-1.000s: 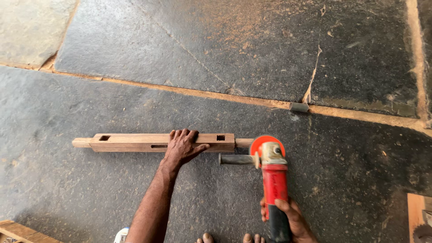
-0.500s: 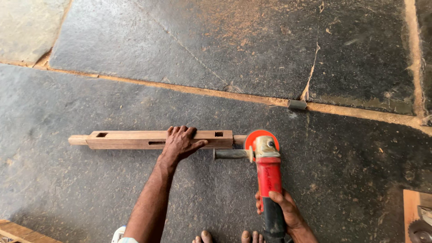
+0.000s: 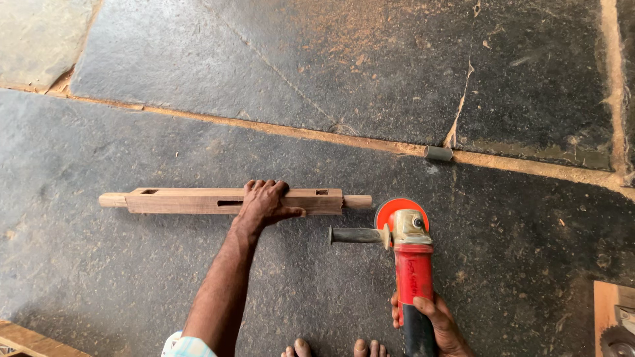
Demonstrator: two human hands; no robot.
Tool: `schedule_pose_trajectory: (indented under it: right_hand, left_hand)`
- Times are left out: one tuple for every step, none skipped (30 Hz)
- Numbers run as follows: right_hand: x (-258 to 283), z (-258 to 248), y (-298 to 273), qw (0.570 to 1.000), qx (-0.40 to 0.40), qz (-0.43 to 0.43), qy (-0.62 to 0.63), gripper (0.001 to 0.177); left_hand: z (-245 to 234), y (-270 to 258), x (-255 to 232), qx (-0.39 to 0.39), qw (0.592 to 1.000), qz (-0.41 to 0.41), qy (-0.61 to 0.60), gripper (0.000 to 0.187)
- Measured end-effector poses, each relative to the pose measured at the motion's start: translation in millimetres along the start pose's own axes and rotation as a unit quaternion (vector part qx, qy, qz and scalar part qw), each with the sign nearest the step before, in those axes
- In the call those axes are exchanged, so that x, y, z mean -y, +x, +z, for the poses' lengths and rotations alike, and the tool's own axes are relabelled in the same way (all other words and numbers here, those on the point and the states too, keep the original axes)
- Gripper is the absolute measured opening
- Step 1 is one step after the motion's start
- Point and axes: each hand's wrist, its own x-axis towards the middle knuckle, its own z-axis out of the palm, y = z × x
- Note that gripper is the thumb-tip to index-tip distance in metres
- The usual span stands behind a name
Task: The person sands the surface of a wooden furniture leg using a handheld power sander, holding the wood steady with one hand while moving the sander back and forth across its length.
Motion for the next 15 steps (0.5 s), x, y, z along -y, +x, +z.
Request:
schedule_pose_trajectory:
  right_hand:
    - [1, 0, 0, 1.000, 0.006, -0.006, 0.002, 0.070]
    - [2, 3, 1, 1.000, 0.016, -0.018, -0.003, 0.070]
    - [1, 7, 4, 0.999, 0.026, -0.029, -0.008, 0.070]
    - [2, 11, 8, 0.998, 0.036, -0.039, -0.014, 0.070]
    - [5, 16, 14, 0.998, 0.048, -0.042, -0.015, 0.070]
    - [7, 22, 22, 0.997, 0.060, -0.044, -0.015, 0.070]
    - [9, 27, 27, 0.996, 0.070, -0.045, -0.016, 0.070]
    - [11, 32, 30, 0.997, 0.063, -0.039, -0.014, 0.070]
    - [12, 35, 31, 0.998, 0.055, -0.034, -0.014, 0.069]
    - [13, 37, 32, 0.998, 0.048, -0.028, -0.014, 0.069]
    - [13, 38, 32, 0.999, 0.046, -0.019, -0.019, 0.070]
    - [13, 39, 32, 0.999, 0.044, -0.011, -0.024, 0.071]
    - [14, 40, 34, 0.999, 0.045, -0.004, -0.030, 0.072]
    - [14, 41, 35, 0.998, 0.044, -0.007, -0.033, 0.073]
    - [14, 41, 34, 0.998, 0.043, -0.008, -0.034, 0.074]
  left_hand:
    - [-1, 0, -1, -0.010, 1.000, 0.002, -0.005, 0.085]
    - [-2, 0, -2, -0.021, 1.000, 0.003, -0.011, 0.084]
    - [-2, 0, -4, -0.018, 1.000, 0.004, -0.009, 0.085]
    - [-3, -1, -5, -0.016, 1.000, 0.005, -0.006, 0.085]
    - [-5, -2, -4, -0.016, 1.000, 0.002, -0.003, 0.085]
    - [-7, -4, -4, -0.020, 1.000, 0.002, 0.002, 0.086]
    - [-6, -5, -6, -0.024, 1.000, 0.002, 0.007, 0.087]
    - [-6, -7, -7, -0.027, 1.000, 0.003, 0.012, 0.088]
    - [-6, -10, -7, -0.039, 0.999, 0.006, 0.014, 0.087]
    - [-5, -14, -6, -0.052, 0.998, 0.010, 0.017, 0.087]
    - [-2, -17, -8, -0.063, 0.998, 0.015, 0.019, 0.086]
    - [1, -21, -9, -0.079, 0.997, 0.019, 0.018, 0.086]
    - [4, -26, -10, -0.097, 0.995, 0.021, 0.018, 0.086]
    - [6, -28, -10, -0.115, 0.993, 0.024, 0.017, 0.086]
    - [8, -30, -10, -0.117, 0.993, 0.023, 0.019, 0.086]
